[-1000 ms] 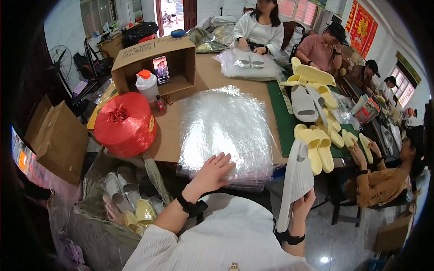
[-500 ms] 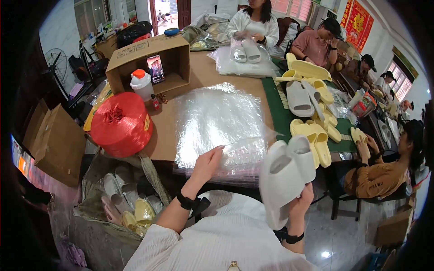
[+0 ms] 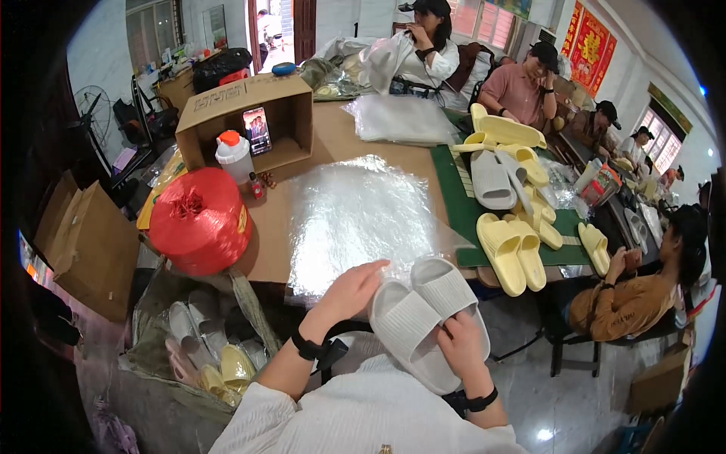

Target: Packing pairs of slippers into individual plastic bags at a manufacturing work station.

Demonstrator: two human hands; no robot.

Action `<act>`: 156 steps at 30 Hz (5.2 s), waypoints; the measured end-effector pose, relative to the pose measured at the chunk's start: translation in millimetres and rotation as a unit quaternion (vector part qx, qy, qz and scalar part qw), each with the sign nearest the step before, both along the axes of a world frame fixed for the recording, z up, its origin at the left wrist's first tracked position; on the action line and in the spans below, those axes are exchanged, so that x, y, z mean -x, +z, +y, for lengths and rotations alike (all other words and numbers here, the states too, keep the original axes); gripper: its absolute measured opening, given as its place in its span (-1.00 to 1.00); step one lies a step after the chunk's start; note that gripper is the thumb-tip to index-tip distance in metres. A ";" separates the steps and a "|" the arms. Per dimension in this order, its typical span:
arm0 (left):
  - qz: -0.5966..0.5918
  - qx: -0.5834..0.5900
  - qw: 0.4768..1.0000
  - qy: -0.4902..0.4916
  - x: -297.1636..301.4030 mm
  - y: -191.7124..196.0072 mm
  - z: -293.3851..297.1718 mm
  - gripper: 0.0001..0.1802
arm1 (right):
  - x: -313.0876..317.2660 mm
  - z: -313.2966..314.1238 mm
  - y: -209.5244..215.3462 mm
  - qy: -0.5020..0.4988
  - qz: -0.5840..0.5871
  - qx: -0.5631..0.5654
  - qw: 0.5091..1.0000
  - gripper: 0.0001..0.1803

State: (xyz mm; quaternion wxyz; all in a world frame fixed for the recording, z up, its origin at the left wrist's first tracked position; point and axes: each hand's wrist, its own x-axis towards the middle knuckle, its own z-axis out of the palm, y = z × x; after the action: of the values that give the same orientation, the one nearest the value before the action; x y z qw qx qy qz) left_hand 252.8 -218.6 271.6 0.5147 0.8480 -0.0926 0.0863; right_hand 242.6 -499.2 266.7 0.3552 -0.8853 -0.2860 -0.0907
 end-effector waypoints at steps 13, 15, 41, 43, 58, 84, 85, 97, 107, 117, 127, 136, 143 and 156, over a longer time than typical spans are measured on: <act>-0.154 -0.170 0.967 -0.110 7.6 5.4 -27.5 -0.53 | -51.2 42.0 -1.7 -0.021 -0.061 0.002 0.998 -0.85; -0.151 -0.150 0.965 -0.155 7.4 9.5 -25.7 -0.53 | -67.8 54.0 -14.3 0.009 -0.074 0.029 0.997 -0.86; -0.074 -0.004 0.968 0.240 39.1 2.8 47.0 -0.62 | -83.1 89.4 -11.5 0.129 -0.068 -0.024 0.989 -0.53; 0.033 -0.003 0.949 0.314 36.9 -6.6 55.0 -0.61 | -63.4 56.2 7.0 0.191 -0.047 0.000 0.981 -0.52; 0.198 0.112 0.963 0.142 30.9 -32.6 55.3 -0.71 | -138.2 -0.1 -16.7 -0.038 0.312 -0.120 0.942 -0.66; -0.082 -0.001 0.985 0.153 31.1 -71.9 51.8 -0.75 | -119.2 18.2 -56.4 -0.052 0.371 -0.527 0.763 -0.77; -0.062 0.072 0.984 0.151 28.9 -76.5 50.9 -0.72 | -118.7 20.0 -55.4 -0.060 0.370 -0.529 0.762 -0.72; 0.059 0.276 0.919 0.277 -28.7 -71.7 21.4 -0.05 | -132.1 67.6 -60.2 -0.103 0.288 -0.337 0.891 -0.49; 0.023 0.311 0.915 0.257 -39.0 -80.6 14.4 -0.35 | -124.3 83.5 -48.9 -0.083 0.356 -0.401 0.840 -0.64; 0.007 0.459 0.867 0.194 -22.8 -70.2 4.8 -0.43 | -103.2 85.5 -51.4 -0.021 0.266 -0.459 0.848 -0.79; 0.014 0.543 0.835 0.085 9.6 -61.7 6.2 -0.39 | -62.5 78.7 -26.2 0.042 0.197 -0.464 0.863 -0.55; 0.022 0.516 0.847 0.123 21.6 -37.7 1.1 -0.42 | -56.9 84.6 -31.7 0.033 0.178 -0.454 0.872 -0.54; -0.041 0.354 0.931 0.079 26.0 -78.4 3.4 -0.49 | -49.8 102.6 -37.7 0.025 0.085 -0.356 0.930 -0.73; 0.022 0.352 0.918 0.179 90.3 32.1 63.9 -0.34 | -52.1 85.6 -26.5 0.127 0.097 -0.288 0.944 -0.56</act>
State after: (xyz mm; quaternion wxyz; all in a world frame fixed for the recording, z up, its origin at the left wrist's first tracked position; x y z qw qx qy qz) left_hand 162.5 -154.7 303.8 0.7578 0.6160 0.1085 0.1856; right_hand 294.6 -413.6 240.1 0.6297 -0.7060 -0.3219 -0.0369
